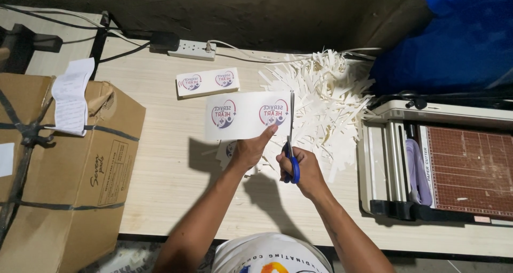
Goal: The person uses blue-handled scissors to cut a sheet of paper printed with multiple circular logos into individual pieces. They hold the paper with their left hand and cut with their right hand, placing the cut pieces on the table.
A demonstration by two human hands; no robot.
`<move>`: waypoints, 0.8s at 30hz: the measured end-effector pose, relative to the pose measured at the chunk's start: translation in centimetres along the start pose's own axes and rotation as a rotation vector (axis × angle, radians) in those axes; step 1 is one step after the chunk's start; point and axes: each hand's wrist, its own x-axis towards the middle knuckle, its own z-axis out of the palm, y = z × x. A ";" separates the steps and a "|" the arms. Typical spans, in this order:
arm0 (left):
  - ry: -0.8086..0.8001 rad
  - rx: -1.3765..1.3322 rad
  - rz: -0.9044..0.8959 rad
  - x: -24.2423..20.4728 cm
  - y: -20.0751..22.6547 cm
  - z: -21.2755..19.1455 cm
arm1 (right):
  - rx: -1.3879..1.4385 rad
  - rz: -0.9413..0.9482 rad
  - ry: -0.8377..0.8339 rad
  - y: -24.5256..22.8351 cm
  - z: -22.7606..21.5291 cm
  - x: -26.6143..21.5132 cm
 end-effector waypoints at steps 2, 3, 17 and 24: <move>-0.001 0.009 -0.001 0.0 -0.3 0.0 | -0.023 0.017 0.020 -0.1 0.1 -0.1; -0.002 0.018 -0.002 0.0 -0.5 0.0 | -0.046 0.035 0.040 -0.2 0.2 -0.2; -0.292 0.242 -0.066 -0.9 -1.7 -1.5 | 0.250 -0.212 0.070 1.6 -4.3 2.6; -0.224 -0.189 -0.231 0.1 -0.5 -2.0 | -0.094 -0.164 0.081 -0.8 -4.1 0.7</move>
